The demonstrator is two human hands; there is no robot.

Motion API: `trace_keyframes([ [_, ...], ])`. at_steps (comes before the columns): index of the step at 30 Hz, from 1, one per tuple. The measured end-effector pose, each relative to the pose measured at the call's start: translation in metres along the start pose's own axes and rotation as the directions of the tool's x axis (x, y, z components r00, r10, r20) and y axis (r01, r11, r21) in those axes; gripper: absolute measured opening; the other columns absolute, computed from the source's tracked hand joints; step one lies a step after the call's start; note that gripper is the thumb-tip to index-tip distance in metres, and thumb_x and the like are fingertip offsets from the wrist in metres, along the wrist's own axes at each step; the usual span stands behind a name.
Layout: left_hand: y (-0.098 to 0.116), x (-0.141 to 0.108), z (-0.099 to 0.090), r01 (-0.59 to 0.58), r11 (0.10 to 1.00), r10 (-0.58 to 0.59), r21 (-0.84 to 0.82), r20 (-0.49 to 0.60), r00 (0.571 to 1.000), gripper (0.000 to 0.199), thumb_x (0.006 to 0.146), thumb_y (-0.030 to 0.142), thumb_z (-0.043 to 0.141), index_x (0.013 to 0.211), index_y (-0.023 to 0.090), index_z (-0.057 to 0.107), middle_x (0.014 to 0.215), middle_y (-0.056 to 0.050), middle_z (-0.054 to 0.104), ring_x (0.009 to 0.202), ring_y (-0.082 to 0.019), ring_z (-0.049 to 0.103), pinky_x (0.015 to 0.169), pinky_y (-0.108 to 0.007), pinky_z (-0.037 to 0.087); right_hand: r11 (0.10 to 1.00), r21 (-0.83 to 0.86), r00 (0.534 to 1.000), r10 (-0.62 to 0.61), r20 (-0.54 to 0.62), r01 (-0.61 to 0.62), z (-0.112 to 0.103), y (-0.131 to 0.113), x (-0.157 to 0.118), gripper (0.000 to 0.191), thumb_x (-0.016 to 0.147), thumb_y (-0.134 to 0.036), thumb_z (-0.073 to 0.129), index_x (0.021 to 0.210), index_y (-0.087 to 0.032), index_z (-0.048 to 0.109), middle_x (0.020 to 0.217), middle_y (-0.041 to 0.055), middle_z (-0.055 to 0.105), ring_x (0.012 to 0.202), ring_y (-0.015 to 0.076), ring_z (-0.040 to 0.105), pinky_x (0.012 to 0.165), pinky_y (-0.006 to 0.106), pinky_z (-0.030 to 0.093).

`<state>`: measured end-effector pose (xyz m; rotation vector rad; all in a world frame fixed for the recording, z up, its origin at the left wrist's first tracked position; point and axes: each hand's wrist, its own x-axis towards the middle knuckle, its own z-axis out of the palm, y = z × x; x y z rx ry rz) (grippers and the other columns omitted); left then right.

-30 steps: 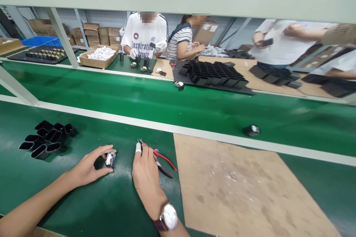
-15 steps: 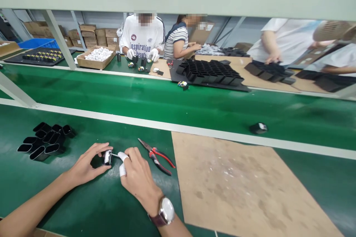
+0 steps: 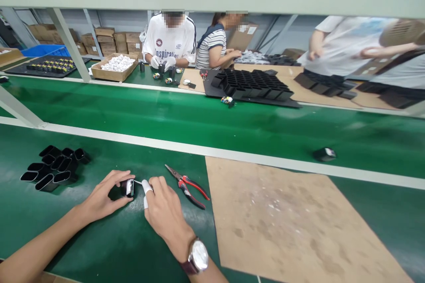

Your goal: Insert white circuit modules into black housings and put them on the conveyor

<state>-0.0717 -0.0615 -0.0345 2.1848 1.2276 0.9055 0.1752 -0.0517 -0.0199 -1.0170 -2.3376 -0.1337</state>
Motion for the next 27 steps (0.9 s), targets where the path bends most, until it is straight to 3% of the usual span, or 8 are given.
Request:
trace_keyframes([
  [27,-0.0004,-0.0005,0.0006,-0.021,0.998,0.023,-0.059,0.034,0.999,0.074,0.099,0.027,0.073,0.161,0.034,0.033,0.14,-0.008,0.071,0.124,-0.024,0.063,0.096,-0.04,0.061,0.999,-0.017,0.998,-0.041,-0.043,0.04,-0.0066,-0.0093,0.0052,0.031,0.069,0.005,0.05,0.083,-0.02,0.06,0.099,0.011,0.06,0.085,0.025,0.049,0.057,0.033,0.044],
])
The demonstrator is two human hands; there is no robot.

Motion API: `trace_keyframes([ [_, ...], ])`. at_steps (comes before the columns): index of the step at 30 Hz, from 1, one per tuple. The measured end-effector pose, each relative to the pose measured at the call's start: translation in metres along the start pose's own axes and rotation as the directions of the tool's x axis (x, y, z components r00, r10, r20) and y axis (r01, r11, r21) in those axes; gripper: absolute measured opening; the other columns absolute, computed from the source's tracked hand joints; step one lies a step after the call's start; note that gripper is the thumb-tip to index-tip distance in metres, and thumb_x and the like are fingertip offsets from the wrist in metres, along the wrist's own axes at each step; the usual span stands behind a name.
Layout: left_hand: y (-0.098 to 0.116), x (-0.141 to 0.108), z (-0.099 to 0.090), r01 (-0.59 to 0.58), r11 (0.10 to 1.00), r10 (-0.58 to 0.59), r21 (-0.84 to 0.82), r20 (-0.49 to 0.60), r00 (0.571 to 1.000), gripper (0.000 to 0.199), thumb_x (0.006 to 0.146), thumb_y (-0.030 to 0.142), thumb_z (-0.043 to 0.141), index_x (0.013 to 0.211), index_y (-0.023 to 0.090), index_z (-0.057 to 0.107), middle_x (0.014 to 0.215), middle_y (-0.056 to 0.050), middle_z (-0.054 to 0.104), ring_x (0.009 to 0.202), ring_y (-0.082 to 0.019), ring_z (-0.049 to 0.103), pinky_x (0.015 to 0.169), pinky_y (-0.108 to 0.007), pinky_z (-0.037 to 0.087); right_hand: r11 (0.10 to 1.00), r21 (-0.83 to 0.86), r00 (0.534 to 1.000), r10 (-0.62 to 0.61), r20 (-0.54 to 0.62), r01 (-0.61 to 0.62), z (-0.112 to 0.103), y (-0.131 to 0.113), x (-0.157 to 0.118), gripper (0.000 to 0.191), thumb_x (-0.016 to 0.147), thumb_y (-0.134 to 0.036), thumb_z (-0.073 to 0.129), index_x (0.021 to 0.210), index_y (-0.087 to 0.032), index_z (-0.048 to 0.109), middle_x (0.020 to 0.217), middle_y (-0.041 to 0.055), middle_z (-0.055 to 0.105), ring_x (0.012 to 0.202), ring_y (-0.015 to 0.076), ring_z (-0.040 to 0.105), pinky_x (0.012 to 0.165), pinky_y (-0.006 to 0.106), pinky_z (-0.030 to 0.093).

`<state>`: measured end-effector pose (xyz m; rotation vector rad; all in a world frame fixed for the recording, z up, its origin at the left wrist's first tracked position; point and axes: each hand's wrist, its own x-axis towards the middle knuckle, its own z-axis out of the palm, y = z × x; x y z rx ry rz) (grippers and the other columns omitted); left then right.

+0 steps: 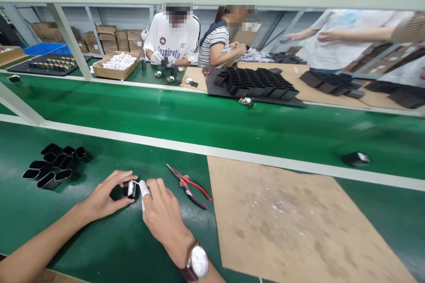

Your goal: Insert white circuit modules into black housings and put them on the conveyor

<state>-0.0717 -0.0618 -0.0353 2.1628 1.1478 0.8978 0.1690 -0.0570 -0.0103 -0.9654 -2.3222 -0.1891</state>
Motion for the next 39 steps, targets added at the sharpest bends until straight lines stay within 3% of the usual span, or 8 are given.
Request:
trace_keyframes([
  [9,-0.0013,0.0004,-0.0019,0.016,1.0,-0.016,-0.008,-0.002,1.0,0.071,0.1,0.027,0.072,0.16,0.033,0.034,0.14,-0.01,0.07,0.124,-0.025,0.064,0.096,-0.042,0.062,0.998,0.0,0.998,-0.059,0.0,0.059,-0.0029,0.0009,0.0,0.026,0.072,0.004,0.049,0.076,-0.021,0.057,0.096,0.011,0.059,0.085,0.0249,0.049,0.058,0.034,0.042],
  [15,0.0009,0.0012,-0.0033,0.05,0.999,-0.05,0.002,-0.018,0.999,0.075,0.098,0.028,0.073,0.16,0.034,0.031,0.145,-0.008,0.068,0.118,-0.023,0.071,0.105,-0.044,0.059,0.999,0.031,0.997,-0.04,-0.06,0.042,-0.006,0.0041,-0.0001,0.025,0.083,0.002,0.048,0.075,-0.019,0.058,0.095,0.0113,0.058,0.085,0.0242,0.048,0.058,0.035,0.039],
  [20,0.0,0.0,-0.0041,0.057,0.998,-0.057,-0.021,0.012,0.998,0.077,0.098,0.027,0.072,0.162,0.034,0.029,0.148,-0.008,0.066,0.128,-0.023,0.068,0.106,-0.041,0.058,0.993,0.084,0.996,-0.086,-0.024,0.088,-0.0033,0.0005,-0.0015,0.024,0.08,0.002,0.049,0.07,-0.019,0.057,0.094,0.0109,0.057,0.085,0.0234,0.048,0.059,0.035,0.038],
  [39,0.0053,0.0016,-0.0048,0.043,0.999,-0.044,0.013,0.037,0.998,0.075,0.098,0.027,0.072,0.161,0.032,0.031,0.144,-0.01,0.069,0.125,-0.024,0.07,0.107,-0.043,0.057,0.996,0.057,0.996,-0.077,0.035,0.075,0.0015,-0.0026,-0.0061,0.025,0.083,0.001,0.05,0.071,-0.02,0.056,0.097,0.011,0.057,0.087,0.0237,0.048,0.06,0.034,0.041],
])
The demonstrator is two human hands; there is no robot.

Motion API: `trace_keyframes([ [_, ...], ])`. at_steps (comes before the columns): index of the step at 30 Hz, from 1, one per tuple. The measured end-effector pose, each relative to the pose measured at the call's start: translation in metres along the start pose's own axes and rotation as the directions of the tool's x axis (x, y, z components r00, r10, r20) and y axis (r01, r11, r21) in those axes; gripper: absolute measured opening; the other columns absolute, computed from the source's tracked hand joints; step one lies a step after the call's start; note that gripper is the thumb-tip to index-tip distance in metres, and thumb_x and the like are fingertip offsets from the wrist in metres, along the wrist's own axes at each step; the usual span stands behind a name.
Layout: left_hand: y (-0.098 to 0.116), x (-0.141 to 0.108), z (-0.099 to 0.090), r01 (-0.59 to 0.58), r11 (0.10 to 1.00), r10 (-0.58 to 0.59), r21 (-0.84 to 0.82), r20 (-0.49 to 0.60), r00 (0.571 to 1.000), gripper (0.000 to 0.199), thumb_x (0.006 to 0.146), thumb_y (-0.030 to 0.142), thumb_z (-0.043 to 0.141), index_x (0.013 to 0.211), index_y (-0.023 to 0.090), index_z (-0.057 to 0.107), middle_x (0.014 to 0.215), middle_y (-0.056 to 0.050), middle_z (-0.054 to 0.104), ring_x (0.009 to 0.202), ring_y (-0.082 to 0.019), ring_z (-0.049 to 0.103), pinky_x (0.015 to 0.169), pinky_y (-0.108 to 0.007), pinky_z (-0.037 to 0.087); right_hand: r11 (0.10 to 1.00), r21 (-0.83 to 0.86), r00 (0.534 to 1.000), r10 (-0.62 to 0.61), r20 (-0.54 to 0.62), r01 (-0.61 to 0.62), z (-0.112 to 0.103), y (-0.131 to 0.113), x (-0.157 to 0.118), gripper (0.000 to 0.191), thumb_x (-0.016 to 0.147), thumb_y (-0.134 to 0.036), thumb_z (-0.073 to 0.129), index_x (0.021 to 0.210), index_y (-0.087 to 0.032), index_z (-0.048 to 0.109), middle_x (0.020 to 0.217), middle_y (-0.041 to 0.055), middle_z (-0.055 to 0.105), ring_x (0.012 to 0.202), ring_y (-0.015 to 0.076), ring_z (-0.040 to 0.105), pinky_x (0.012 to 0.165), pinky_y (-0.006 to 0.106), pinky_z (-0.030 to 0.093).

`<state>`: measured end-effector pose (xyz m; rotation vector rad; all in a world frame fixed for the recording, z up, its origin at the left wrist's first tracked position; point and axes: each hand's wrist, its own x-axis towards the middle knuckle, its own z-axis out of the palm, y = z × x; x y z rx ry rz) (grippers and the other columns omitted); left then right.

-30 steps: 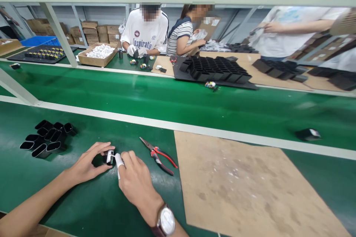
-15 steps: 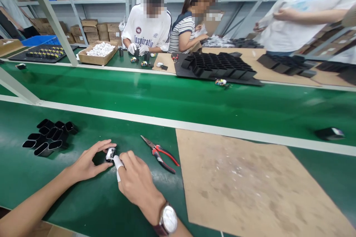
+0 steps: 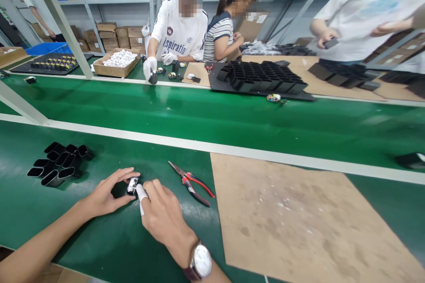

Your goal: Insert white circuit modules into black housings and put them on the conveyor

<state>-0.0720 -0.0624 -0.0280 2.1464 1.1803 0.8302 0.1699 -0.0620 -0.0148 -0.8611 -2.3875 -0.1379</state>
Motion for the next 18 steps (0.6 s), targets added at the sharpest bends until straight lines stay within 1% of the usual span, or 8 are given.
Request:
trace_keyframes([
  [4,-0.0009,-0.0011,-0.0001,0.005,1.0,-0.005,0.005,0.004,1.0,0.074,0.098,0.029,0.073,0.16,0.032,0.031,0.144,-0.01,0.069,0.118,-0.023,0.072,0.106,-0.043,0.057,1.0,0.018,1.0,-0.008,0.022,0.008,-0.0017,0.0001,0.001,0.025,0.081,0.001,0.05,0.069,-0.021,0.054,0.096,0.0105,0.057,0.087,0.0233,0.048,0.059,0.034,0.04],
  [13,-0.0025,-0.0014,0.0006,0.009,1.0,-0.009,-0.003,-0.005,1.0,0.074,0.099,0.029,0.072,0.161,0.032,0.031,0.144,-0.011,0.069,0.119,-0.024,0.071,0.103,-0.043,0.059,0.999,0.03,0.999,-0.031,0.021,0.03,-0.006,0.0,0.0028,0.026,0.083,0.001,0.05,0.07,-0.021,0.055,0.096,0.0097,0.058,0.085,0.0226,0.047,0.059,0.034,0.039],
  [18,-0.0001,-0.0005,-0.0009,0.014,1.0,-0.014,-0.007,-0.005,1.0,0.076,0.098,0.028,0.072,0.161,0.031,0.03,0.144,-0.01,0.069,0.119,-0.023,0.071,0.103,-0.042,0.059,1.0,-0.013,1.0,0.005,-0.004,-0.005,-0.0064,0.0033,0.0012,0.026,0.084,0.001,0.049,0.071,-0.02,0.056,0.098,0.0115,0.059,0.088,0.0241,0.049,0.062,0.035,0.043],
])
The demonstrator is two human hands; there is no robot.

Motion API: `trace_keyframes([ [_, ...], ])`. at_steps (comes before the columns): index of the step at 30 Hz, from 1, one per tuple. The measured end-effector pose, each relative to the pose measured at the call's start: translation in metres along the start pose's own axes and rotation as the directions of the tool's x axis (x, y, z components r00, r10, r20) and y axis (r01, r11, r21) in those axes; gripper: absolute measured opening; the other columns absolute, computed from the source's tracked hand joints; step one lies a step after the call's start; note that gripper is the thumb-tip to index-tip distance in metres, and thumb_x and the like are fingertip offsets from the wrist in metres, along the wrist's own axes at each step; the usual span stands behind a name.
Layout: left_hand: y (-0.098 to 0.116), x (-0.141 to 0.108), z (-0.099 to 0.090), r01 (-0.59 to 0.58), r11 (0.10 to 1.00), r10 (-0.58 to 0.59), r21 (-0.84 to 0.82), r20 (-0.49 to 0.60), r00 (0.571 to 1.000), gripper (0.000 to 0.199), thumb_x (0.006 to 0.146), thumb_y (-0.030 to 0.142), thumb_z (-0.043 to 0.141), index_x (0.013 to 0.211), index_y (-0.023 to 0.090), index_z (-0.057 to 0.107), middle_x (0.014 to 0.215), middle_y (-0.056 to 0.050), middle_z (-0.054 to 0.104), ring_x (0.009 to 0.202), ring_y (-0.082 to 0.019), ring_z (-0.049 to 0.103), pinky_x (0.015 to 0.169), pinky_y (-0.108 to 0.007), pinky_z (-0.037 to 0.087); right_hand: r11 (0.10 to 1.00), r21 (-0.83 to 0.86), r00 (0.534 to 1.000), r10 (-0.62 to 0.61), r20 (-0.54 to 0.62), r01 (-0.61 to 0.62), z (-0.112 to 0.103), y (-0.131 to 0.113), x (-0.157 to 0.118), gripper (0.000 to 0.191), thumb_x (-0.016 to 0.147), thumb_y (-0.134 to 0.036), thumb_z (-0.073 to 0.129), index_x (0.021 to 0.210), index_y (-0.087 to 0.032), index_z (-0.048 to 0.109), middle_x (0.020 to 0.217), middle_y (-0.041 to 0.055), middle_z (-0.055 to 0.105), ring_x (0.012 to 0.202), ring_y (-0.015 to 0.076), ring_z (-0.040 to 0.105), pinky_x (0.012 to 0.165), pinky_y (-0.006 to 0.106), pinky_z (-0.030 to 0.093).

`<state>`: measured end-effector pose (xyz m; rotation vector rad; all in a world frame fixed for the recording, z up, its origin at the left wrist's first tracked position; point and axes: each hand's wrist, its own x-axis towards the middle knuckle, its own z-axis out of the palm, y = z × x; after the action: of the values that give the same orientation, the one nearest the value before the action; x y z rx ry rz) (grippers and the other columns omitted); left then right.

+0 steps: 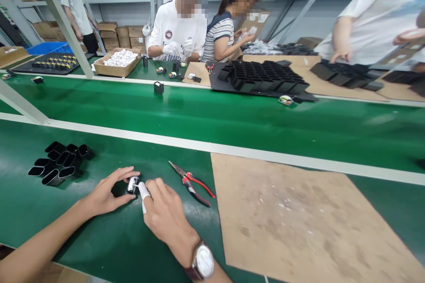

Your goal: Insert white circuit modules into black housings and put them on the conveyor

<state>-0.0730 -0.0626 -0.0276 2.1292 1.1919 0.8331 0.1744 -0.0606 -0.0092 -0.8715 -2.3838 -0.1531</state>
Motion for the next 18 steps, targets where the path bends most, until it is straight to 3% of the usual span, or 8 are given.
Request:
trace_keyframes([
  [12,0.0,0.0,0.0,0.01,0.999,-0.011,0.034,0.031,0.999,0.078,0.096,0.026,0.072,0.161,0.033,0.03,0.144,-0.009,0.069,0.122,-0.024,0.07,0.107,-0.046,0.057,0.999,-0.034,1.0,-0.004,0.001,0.004,0.0,0.001,0.001,0.026,0.081,0.002,0.049,0.073,-0.02,0.059,0.099,0.0127,0.061,0.089,0.0253,0.051,0.062,0.035,0.046],
  [14,-0.001,-0.001,-0.001,0.034,0.999,-0.035,0.041,0.033,0.999,0.078,0.095,0.026,0.073,0.161,0.032,0.032,0.147,-0.01,0.067,0.122,-0.025,0.071,0.108,-0.046,0.057,0.999,-0.04,1.0,0.024,-0.007,-0.025,0.0,0.004,0.001,0.026,0.084,0.001,0.048,0.083,-0.018,0.065,0.101,0.0133,0.062,0.089,0.026,0.052,0.063,0.036,0.047],
  [18,0.001,-0.003,-0.002,0.063,0.998,-0.064,0.009,0.071,0.995,0.083,0.092,0.024,0.072,0.163,0.031,0.029,0.152,-0.01,0.063,0.133,-0.026,0.067,0.111,-0.043,0.057,0.988,-0.099,0.993,0.122,0.002,-0.121,0.007,0.014,-0.001,0.037,0.088,0.001,0.049,0.119,-0.01,0.067,0.104,0.0135,0.063,0.09,0.0264,0.055,0.065,0.037,0.049],
])
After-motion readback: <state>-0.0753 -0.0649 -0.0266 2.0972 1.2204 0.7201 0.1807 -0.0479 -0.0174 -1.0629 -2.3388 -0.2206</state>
